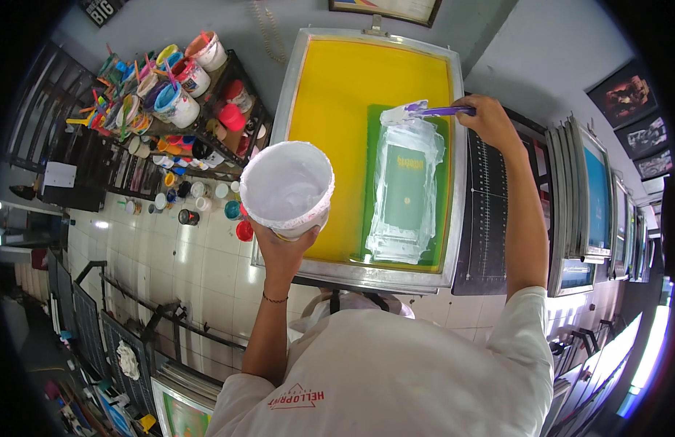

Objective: The person applies ink to a printing screen using a spatula, moves the screen frame between stations, cleans their hands with a cloth, and stirs ink in containers.

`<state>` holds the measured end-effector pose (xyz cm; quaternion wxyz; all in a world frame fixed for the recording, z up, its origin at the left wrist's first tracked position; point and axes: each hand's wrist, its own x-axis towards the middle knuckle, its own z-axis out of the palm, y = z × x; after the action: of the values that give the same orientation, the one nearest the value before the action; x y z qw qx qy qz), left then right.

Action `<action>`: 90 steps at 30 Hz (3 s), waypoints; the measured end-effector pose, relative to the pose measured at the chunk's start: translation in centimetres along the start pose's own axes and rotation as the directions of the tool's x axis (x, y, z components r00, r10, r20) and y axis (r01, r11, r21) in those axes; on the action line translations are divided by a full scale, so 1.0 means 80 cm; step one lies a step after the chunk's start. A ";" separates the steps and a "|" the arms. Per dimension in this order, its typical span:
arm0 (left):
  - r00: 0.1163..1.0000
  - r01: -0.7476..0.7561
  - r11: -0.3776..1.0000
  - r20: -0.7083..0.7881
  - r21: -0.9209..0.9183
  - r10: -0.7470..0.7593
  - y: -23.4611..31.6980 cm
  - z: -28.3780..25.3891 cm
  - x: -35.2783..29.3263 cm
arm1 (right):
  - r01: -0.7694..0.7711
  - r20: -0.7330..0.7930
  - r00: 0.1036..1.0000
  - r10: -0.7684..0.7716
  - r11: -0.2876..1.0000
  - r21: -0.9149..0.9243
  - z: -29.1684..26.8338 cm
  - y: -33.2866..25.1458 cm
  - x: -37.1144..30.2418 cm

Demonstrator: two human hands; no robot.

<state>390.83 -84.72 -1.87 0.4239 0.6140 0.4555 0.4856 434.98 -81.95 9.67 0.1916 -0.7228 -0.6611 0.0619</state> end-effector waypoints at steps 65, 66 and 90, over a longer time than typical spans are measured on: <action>0.846 -0.382 0.916 0.353 -0.123 0.400 0.013 0.037 0.022 | 0.167 0.012 0.986 -0.166 0.983 -0.076 -0.095 -0.302 -0.147; 0.860 -0.334 0.927 0.347 -0.173 0.375 0.016 0.042 0.019 | 0.086 -0.032 0.996 -0.085 0.996 0.029 -0.112 -0.303 -0.154; 0.898 -0.157 0.985 0.405 -0.070 0.172 0.023 0.605 -0.190 | -0.641 0.105 0.685 0.721 0.528 0.558 -0.016 0.150 -0.623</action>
<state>436.97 -103.65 -11.49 0.4781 0.7306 0.2943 0.3886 440.70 -131.60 -1.64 0.3975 -0.8369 -0.2624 0.2696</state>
